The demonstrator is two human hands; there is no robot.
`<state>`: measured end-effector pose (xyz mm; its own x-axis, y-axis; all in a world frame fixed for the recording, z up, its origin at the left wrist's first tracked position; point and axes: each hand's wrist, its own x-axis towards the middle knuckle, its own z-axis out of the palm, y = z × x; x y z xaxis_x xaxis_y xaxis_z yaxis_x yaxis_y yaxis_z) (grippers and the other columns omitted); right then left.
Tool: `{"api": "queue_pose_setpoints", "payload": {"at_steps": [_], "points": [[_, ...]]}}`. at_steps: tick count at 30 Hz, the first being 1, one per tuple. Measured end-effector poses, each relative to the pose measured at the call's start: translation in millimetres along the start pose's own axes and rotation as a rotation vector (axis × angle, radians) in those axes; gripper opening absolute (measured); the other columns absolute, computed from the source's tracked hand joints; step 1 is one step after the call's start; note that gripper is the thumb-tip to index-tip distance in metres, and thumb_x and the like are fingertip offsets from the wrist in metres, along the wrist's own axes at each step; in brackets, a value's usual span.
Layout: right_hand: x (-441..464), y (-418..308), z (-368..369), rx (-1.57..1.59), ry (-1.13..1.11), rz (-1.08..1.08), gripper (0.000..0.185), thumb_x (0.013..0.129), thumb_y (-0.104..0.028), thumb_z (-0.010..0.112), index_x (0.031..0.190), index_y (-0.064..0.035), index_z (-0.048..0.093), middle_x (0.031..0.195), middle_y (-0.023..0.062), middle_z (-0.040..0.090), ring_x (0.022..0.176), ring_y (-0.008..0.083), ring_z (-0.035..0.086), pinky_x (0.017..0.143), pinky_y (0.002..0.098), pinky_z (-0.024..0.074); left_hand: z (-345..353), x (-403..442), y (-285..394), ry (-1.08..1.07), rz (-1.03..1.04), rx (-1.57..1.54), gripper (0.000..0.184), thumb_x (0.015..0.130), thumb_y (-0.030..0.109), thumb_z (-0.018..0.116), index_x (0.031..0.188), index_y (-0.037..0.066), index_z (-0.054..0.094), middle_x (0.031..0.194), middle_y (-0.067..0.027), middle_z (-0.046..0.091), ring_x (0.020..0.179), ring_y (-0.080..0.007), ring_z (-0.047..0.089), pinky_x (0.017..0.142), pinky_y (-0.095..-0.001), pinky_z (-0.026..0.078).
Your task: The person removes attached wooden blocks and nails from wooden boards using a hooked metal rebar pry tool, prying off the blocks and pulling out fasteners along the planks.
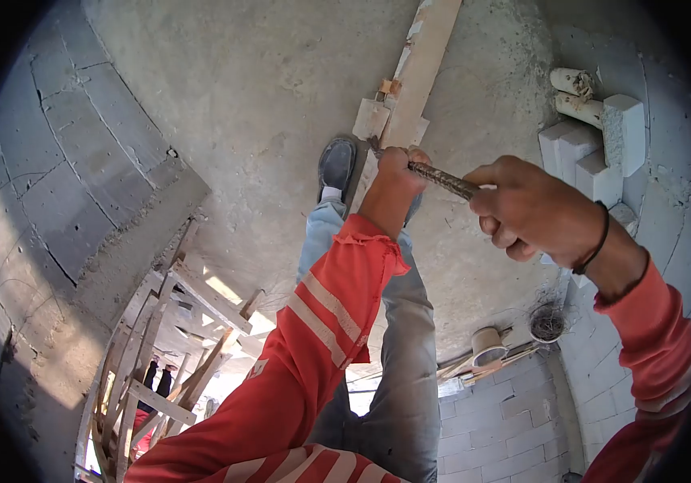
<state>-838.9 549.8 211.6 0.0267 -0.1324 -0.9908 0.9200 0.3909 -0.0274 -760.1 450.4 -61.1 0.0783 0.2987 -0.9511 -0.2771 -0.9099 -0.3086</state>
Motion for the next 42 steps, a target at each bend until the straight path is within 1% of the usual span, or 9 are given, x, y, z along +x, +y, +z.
{"api": "queue_pose_setpoints", "payload": {"at_steps": [1, 2, 4, 6, 14, 22, 32, 36, 42], "points": [[-3.4, 13.5, 7.8, -0.180, -0.003, -0.024, 0.043, 0.090, -0.008, 0.046, 0.132, 0.0032, 0.048, 0.069, -0.0028, 0.043, 0.051, 0.0025, 0.037, 0.038, 0.0205, 0.0296, -4.6, -7.6, -1.1, 0.031, -0.017, 0.014, 0.012, 0.090, 0.008, 0.039, 0.078, 0.010, 0.036, 0.063, -0.0017, 0.034, 0.047, -0.0156, 0.035, 0.043, -0.0305, 0.033], [-0.1, 39.4, 10.3, -0.572, 0.067, -0.298, 0.032, 0.091, -0.010, 0.053, 0.119, 0.0063, 0.052, 0.064, 0.0145, 0.051, 0.051, 0.0278, 0.050, 0.051, 0.0392, 0.0442, -12.3, -10.3, -5.2, 0.057, -0.035, 0.087, 0.014, 0.091, 0.011, 0.039, 0.077, 0.011, 0.035, 0.062, -0.0008, 0.031, 0.047, -0.0139, 0.032, 0.043, -0.0296, 0.030], [-4.4, 84.7, 37.7, -0.803, 0.245, -0.347, 0.043, 0.089, -0.007, 0.055, 0.127, 0.0093, 0.042, 0.076, 0.0276, 0.060, 0.073, 0.0432, 0.063, 0.065, 0.0509, 0.0488, -34.1, -4.0, -16.0, 0.085, -0.059, 0.157, 0.016, 0.092, 0.013, 0.039, 0.077, 0.012, 0.034, 0.062, 0.0001, 0.028, 0.047, -0.0121, 0.029, 0.042, -0.0286, 0.026], [10.8, 146.4, 58.0, -1.124, 0.330, -0.260, 0.050, 0.092, -0.011, 0.055, 0.133, 0.0087, 0.036, 0.069, 0.0240, 0.063, 0.066, 0.0436, 0.064, 0.061, 0.0505, 0.0513, -57.5, 10.7, -27.4, 0.154, 0.031, 0.332, 0.021, 0.094, 0.022, 0.044, 0.076, 0.015, 0.035, 0.060, 0.0011, 0.030, 0.046, -0.0127, 0.030, 0.041, -0.0295, 0.025], [71.1, 269.6, 150.2, -0.511, 0.383, -0.122, 0.051, 0.093, -0.012, 0.051, 0.138, -0.0032, 0.028, 0.079, 0.0275, 0.065, 0.074, 0.0486, 0.063, 0.066, 0.0567, 0.0487, -140.4, 30.2, -18.9, 0.014, 0.158, 0.624, 0.020, 0.100, 0.035, 0.045, 0.094, 0.018, 0.037, 0.054, 0.0049, 0.030, 0.037, -0.0090, 0.029, 0.034, -0.0284, 0.021], [-3.5, 157.3, 82.3, -0.556, 0.335, -0.314, 0.057, 0.089, -0.003, 0.052, 0.142, 0.0046, 0.032, 0.077, 0.0244, 0.063, 0.069, 0.0413, 0.063, 0.063, 0.0508, 0.0482, -93.8, 8.0, -11.9, -0.078, -0.087, 0.321, 0.037, 0.102, 0.037, 0.042, 0.070, 0.018, 0.038, 0.054, 0.0039, 0.029, 0.042, -0.0104, 0.026, 0.038, -0.0275, 0.023], [-20.7, 5.3, 11.7, -1.398, 0.295, -0.659, 0.013, 0.084, -0.009, 0.057, 0.092, 0.0004, 0.061, 0.071, 0.0160, 0.066, 0.067, 0.0265, 0.069, 0.057, 0.0360, 0.0537, -5.1, -13.1, 3.4, -0.154, -0.376, -0.296, 0.039, 0.103, 0.031, 0.031, 0.069, 0.011, 0.031, 0.053, -0.0003, 0.029, 0.041, -0.0130, 0.030, 0.035, -0.0266, 0.032], [-20.2, 56.2, 54.0, -1.423, 0.402, -0.405, 0.049, 0.086, -0.011, 0.057, 0.129, 0.0094, 0.050, 0.065, 0.0108, 0.065, 0.058, 0.0239, 0.067, 0.054, 0.0354, 0.0537, -49.5, 6.9, -9.8, -0.342, -0.312, -0.242, 0.040, 0.103, 0.030, 0.033, 0.067, 0.012, 0.033, 0.053, -0.0015, 0.032, 0.041, -0.0128, 0.030, 0.035, -0.0253, 0.030], [-10.1, 133.6, 91.9, -1.159, 0.392, -0.205, 0.067, 0.084, -0.009, 0.056, 0.144, 0.0077, 0.032, 0.073, 0.0155, 0.065, 0.059, 0.0277, 0.066, 0.051, 0.0397, 0.0523, -90.8, -4.4, -23.7, -0.459, -0.186, -0.135, 0.046, 0.105, 0.036, 0.036, 0.068, 0.010, 0.042, 0.053, -0.0006, 0.032, 0.040, -0.0108, 0.032, 0.033, -0.0241, 0.032]]}}
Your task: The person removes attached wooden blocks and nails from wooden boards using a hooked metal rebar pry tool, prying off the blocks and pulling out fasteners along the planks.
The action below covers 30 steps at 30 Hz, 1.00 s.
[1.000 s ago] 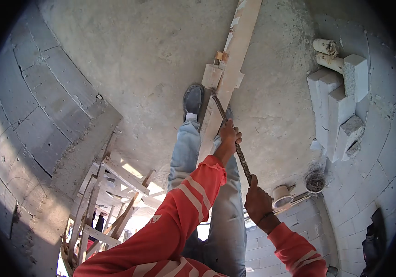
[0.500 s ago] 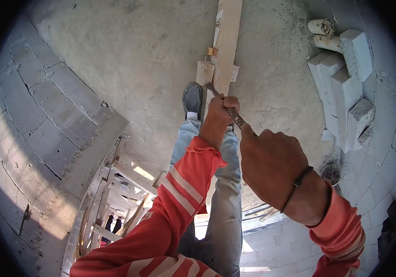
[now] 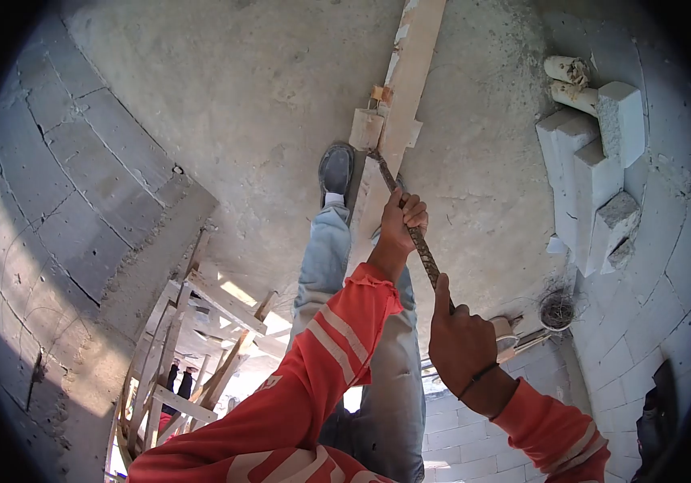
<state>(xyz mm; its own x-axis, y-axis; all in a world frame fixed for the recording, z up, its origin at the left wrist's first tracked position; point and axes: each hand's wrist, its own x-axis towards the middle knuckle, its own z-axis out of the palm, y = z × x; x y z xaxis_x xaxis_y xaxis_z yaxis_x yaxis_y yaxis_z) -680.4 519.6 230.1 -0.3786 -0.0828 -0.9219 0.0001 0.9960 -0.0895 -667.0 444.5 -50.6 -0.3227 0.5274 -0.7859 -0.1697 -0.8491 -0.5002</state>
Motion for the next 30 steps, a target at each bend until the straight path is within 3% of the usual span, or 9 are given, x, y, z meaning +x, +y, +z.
{"api": "queue_pose_setpoints", "payload": {"at_steps": [3, 6, 13, 18, 24, 27, 30], "points": [[-10.6, -7.2, 48.9, 0.275, 0.007, 0.045, 0.073, 0.086, -0.007, 0.058, 0.148, 0.0036, 0.023, 0.076, 0.0195, 0.064, 0.061, 0.0339, 0.065, 0.054, 0.0452, 0.0521, -14.9, -12.3, 2.5, 0.077, -0.011, 0.147, 0.044, 0.104, 0.038, 0.040, 0.070, 0.011, 0.045, 0.053, 0.0000, 0.032, 0.040, -0.0110, 0.032, 0.033, -0.0244, 0.032], [-21.6, -11.6, 96.9, 0.505, 0.078, 0.132, 0.068, 0.090, -0.009, 0.058, 0.148, 0.0003, 0.023, 0.075, 0.0209, 0.065, 0.066, 0.0393, 0.065, 0.058, 0.0489, 0.0503, -35.2, -24.3, -2.1, 0.129, -0.047, 0.314, 0.041, 0.103, 0.042, 0.043, 0.072, 0.015, 0.045, 0.052, 0.0017, 0.031, 0.039, -0.0109, 0.030, 0.033, -0.0252, 0.029], [-37.6, 40.2, 210.1, 0.616, 0.201, 0.149, 0.063, 0.094, -0.009, 0.056, 0.149, -0.0033, 0.027, 0.078, 0.0225, 0.065, 0.064, 0.0404, 0.064, 0.055, 0.0475, 0.0503, -76.8, -15.4, -53.6, 0.381, 0.042, 0.712, 0.039, 0.103, 0.049, 0.040, 0.077, 0.020, 0.042, 0.051, 0.0044, 0.027, 0.036, -0.0103, 0.024, 0.032, -0.0270, 0.020], [-38.8, 54.4, 206.1, 0.691, 0.178, 0.130, 0.062, 0.093, -0.008, 0.057, 0.148, -0.0040, 0.029, 0.082, 0.0215, 0.066, 0.068, 0.0401, 0.065, 0.056, 0.0468, 0.0506, -87.1, -12.9, -56.6, 0.280, 0.066, 0.688, 0.038, 0.102, 0.049, 0.040, 0.078, 0.020, 0.042, 0.051, 0.0046, 0.028, 0.037, -0.0097, 0.025, 0.033, -0.0265, 0.020], [-31.7, 32.1, 149.9, 0.829, 0.217, 0.122, 0.065, 0.089, -0.007, 0.059, 0.146, -0.0021, 0.030, 0.078, 0.0209, 0.065, 0.069, 0.0405, 0.065, 0.061, 0.0482, 0.0510, -54.9, -15.0, -30.2, 0.398, 0.073, 0.807, 0.041, 0.103, 0.046, 0.042, 0.074, 0.017, 0.048, 0.052, 0.0034, 0.030, 0.038, -0.0103, 0.027, 0.033, -0.0260, 0.022], [-29.6, 20.0, 132.8, 0.851, 0.191, 0.127, 0.065, 0.088, -0.006, 0.060, 0.145, -0.0014, 0.031, 0.076, 0.0204, 0.065, 0.069, 0.0401, 0.065, 0.061, 0.0478, 0.0512, -49.9, -10.6, -9.6, 0.358, 0.023, 0.657, 0.042, 0.103, 0.042, 0.041, 0.072, 0.016, 0.050, 0.052, 0.0023, 0.031, 0.039, -0.0116, 0.030, 0.033, -0.0270, 0.025], [-23.3, 7.1, 145.9, 0.857, 0.202, 0.085, 0.066, 0.088, -0.009, 0.057, 0.147, -0.0020, 0.028, 0.078, 0.0189, 0.066, 0.066, 0.0371, 0.065, 0.057, 0.0483, 0.0507, -54.2, -9.7, 4.8, 0.351, -0.005, 0.719, 0.041, 0.102, 0.046, 0.042, 0.074, 0.017, 0.044, 0.053, 0.0036, 0.028, 0.038, -0.0107, 0.026, 0.034, -0.0276, 0.021]]}}
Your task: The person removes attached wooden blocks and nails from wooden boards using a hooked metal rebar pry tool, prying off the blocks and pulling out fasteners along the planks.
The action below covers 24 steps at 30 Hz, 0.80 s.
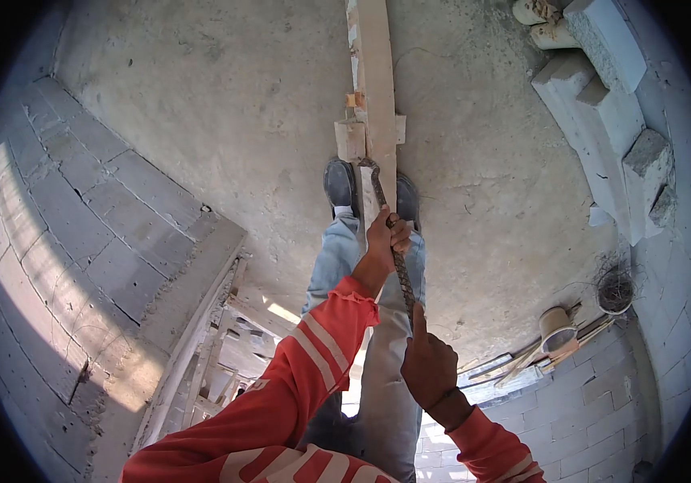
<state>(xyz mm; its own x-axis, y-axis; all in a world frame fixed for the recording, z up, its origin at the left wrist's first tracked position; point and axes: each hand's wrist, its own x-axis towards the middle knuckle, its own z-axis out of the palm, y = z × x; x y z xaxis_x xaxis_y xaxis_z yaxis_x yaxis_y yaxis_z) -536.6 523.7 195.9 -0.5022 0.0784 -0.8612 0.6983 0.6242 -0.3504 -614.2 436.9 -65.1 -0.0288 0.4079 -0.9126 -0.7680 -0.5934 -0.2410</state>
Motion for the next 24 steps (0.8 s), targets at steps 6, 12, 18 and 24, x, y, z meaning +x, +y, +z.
{"api": "queue_pose_setpoints", "payload": {"at_steps": [6, 12, 18, 24], "points": [[-15.3, 16.3, 52.5, 0.100, 0.046, 0.031, 0.068, 0.088, -0.006, 0.057, 0.149, -0.0013, 0.025, 0.074, 0.0222, 0.064, 0.063, 0.0414, 0.063, 0.058, 0.0497, 0.0500, -98.9, 49.9, -20.3, -0.698, -0.226, -0.236, 0.048, 0.102, 0.053, 0.031, 0.098, 0.015, 0.061, 0.068, -0.0053, 0.054, 0.050, -0.0194, 0.046, 0.043, -0.0389, 0.041], [-16.3, 19.2, 57.5, 0.183, 0.054, 0.005, 0.067, 0.088, -0.006, 0.055, 0.148, 0.0005, 0.026, 0.074, 0.0226, 0.064, 0.063, 0.0407, 0.064, 0.058, 0.0489, 0.0505, -47.4, 7.6, -12.3, -0.307, -0.127, 0.092, 0.045, 0.102, 0.052, 0.035, 0.089, 0.018, 0.060, 0.062, -0.0011, 0.047, 0.047, -0.0163, 0.040, 0.040, -0.0375, 0.035], [23.5, -61.2, -25.8, 0.118, -0.041, 0.031, 0.067, 0.084, -0.007, 0.055, 0.144, 0.0064, 0.029, 0.073, 0.0224, 0.064, 0.065, 0.0391, 0.065, 0.060, 0.0482, 0.0524, -25.9, 25.9, 52.8, 0.041, -0.173, 0.019, 0.049, 0.099, 0.052, 0.045, 0.070, 0.014, 0.053, 0.052, 0.0037, 0.032, 0.039, -0.0127, 0.029, 0.035, -0.0287, 0.025], [43.8, -55.7, -78.5, -0.166, -0.136, -0.033, 0.066, 0.079, -0.007, 0.058, 0.139, 0.0082, 0.033, 0.072, 0.0250, 0.064, 0.068, 0.0407, 0.066, 0.063, 0.0481, 0.0542, 24.0, 21.3, 48.0, 0.177, -0.139, -0.139, 0.048, 0.099, 0.046, 0.045, 0.064, 0.014, 0.047, 0.052, 0.0036, 0.030, 0.042, -0.0119, 0.033, 0.037, -0.0279, 0.027]]}}
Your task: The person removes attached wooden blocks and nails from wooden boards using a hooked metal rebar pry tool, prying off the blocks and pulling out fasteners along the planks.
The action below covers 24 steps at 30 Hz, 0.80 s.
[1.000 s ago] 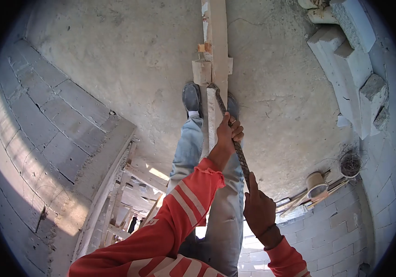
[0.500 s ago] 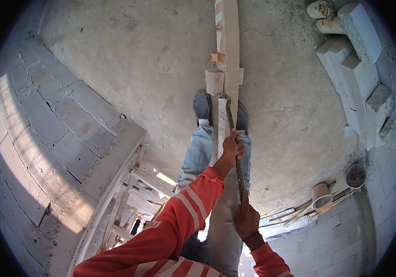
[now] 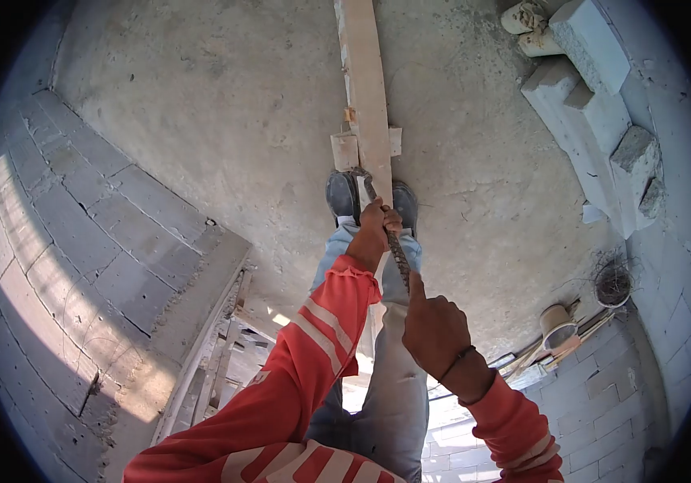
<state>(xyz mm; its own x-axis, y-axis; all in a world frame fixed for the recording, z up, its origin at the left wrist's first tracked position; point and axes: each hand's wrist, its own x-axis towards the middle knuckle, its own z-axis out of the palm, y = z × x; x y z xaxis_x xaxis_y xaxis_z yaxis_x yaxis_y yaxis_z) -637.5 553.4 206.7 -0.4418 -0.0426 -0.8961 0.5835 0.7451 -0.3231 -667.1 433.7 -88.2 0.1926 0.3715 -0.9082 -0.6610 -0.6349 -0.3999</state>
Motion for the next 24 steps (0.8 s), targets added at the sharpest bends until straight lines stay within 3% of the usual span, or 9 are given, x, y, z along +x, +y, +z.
{"api": "queue_pose_setpoints", "payload": {"at_steps": [4, 10, 16, 20, 22, 24], "points": [[6.4, -0.7, -4.2, -0.015, 0.008, -0.023, 0.071, 0.079, -0.008, 0.060, 0.141, 0.0073, 0.030, 0.073, 0.0260, 0.063, 0.070, 0.0409, 0.066, 0.066, 0.0486, 0.0538, 21.5, -7.7, -0.4, 0.216, 0.112, 0.194, 0.043, 0.099, 0.045, 0.046, 0.066, 0.017, 0.043, 0.053, 0.0043, 0.030, 0.040, -0.0105, 0.030, 0.036, -0.0271, 0.025], [-6.8, 29.5, 52.2, 0.052, -0.049, 0.022, 0.079, 0.079, -0.009, 0.061, 0.147, 0.0029, 0.023, 0.069, 0.0230, 0.063, 0.068, 0.0401, 0.065, 0.062, 0.0504, 0.0514, -6.2, -5.4, -24.3, 0.217, 0.249, 0.371, 0.040, 0.100, 0.046, 0.045, 0.072, 0.018, 0.039, 0.054, 0.0034, 0.031, 0.040, -0.0118, 0.031, 0.037, -0.0281, 0.025], [0.9, 152.1, 107.7, 0.066, 0.104, -0.108, 0.069, 0.087, -0.006, 0.055, 0.150, -0.0081, 0.027, 0.064, 0.0175, 0.062, 0.056, 0.0370, 0.061, 0.053, 0.0495, 0.0491, -2.8, 17.2, -80.2, 0.365, 0.446, 0.426, 0.037, 0.102, 0.046, 0.042, 0.081, 0.016, 0.038, 0.054, 0.0048, 0.030, 0.039, -0.0105, 0.032, 0.035, -0.0300, 0.025], [23.4, 220.0, 141.2, -0.015, 0.189, -0.186, 0.066, 0.088, -0.007, 0.055, 0.149, -0.0098, 0.030, 0.065, 0.0167, 0.062, 0.056, 0.0364, 0.061, 0.052, 0.0486, 0.0479, -24.7, 56.1, -99.2, 0.257, 0.500, 0.370, 0.040, 0.101, 0.046, 0.042, 0.079, 0.014, 0.035, 0.052, 0.0016, 0.031, 0.039, -0.0117, 0.033, 0.035, -0.0320, 0.025], [58.3, 260.5, 172.0, -0.032, 0.209, -0.123, 0.064, 0.089, -0.008, 0.055, 0.148, -0.0127, 0.032, 0.067, 0.0168, 0.062, 0.059, 0.0365, 0.062, 0.055, 0.0487, 0.0487, -40.3, 85.6, -98.0, 0.219, 0.533, 0.394, 0.042, 0.102, 0.046, 0.042, 0.077, 0.013, 0.035, 0.051, 0.0000, 0.032, 0.039, -0.0139, 0.033, 0.036, -0.0337, 0.030], [104.6, 277.9, 195.5, -0.034, 0.188, -0.055, 0.055, 0.090, -0.011, 0.056, 0.142, -0.0134, 0.038, 0.073, 0.0161, 0.065, 0.063, 0.0372, 0.063, 0.059, 0.0489, 0.0508, -55.2, 115.4, -77.7, 0.212, 0.475, 0.525, 0.042, 0.101, 0.046, 0.043, 0.080, 0.010, 0.044, 0.053, -0.0022, 0.044, 0.042, -0.0190, 0.047, 0.045, -0.0381, 0.044]]}}
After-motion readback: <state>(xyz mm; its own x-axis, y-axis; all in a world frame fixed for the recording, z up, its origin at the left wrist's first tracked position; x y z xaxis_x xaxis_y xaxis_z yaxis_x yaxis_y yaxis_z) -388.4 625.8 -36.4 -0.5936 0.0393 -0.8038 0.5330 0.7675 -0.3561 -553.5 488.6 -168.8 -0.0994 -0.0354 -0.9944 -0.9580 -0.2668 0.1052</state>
